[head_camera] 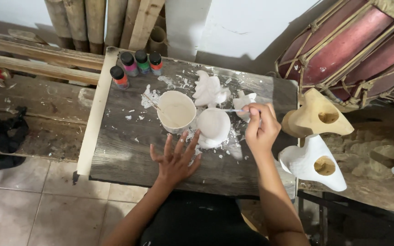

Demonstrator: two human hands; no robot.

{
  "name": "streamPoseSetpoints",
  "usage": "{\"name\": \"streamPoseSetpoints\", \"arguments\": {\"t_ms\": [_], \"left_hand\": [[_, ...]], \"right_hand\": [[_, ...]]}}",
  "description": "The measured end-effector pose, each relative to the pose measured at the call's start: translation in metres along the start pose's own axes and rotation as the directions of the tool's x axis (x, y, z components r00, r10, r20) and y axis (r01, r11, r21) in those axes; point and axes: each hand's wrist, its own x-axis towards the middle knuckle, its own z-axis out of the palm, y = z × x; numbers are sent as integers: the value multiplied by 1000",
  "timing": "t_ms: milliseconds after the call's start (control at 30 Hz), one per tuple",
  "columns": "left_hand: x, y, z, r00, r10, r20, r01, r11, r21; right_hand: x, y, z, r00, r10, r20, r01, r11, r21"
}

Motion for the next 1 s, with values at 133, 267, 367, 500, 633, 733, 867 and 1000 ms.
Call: {"name": "streamPoseSetpoints", "arguments": {"t_ms": [133, 267, 367, 500, 633, 733, 867, 1000], "left_hand": [[0, 0, -2, 1000, 13, 2, -13, 1000, 20], [0, 0, -1, 1000, 4, 3, -4, 1000, -8], [3, 0, -4, 1000, 1, -4, -1, 1000, -22], [1, -8, -8, 996, -16, -86, 10, 997, -72], [6, -22, -4, 979, -180, -99, 142, 942, -304], [40, -31, -18, 886, -464, -9, 375, 727, -575], [68, -51, -19, 731, -528, 432, 672, 447, -591], [56, -68, 3, 807, -374, 457, 587, 595, -549]], "right_hand": [[2, 1, 2, 999, 31, -16, -31, 1000, 1], [2, -12, -6, 1000, 21, 10, -20, 1000, -4], [-6, -17, -11, 1000, 0, 29, -2, 999, 39], [-10, -24, -15, 997, -32, 72, 26, 997, 76], [1, -36, -8, 1000, -17, 7, 16, 990, 137], [3, -34, 5, 1000, 14, 9, -15, 993, 114], [3, -30, 31, 985, -17, 173, -12, 986, 164], [20, -50, 38, 961, -92, 260, 57, 989, 136]]}}
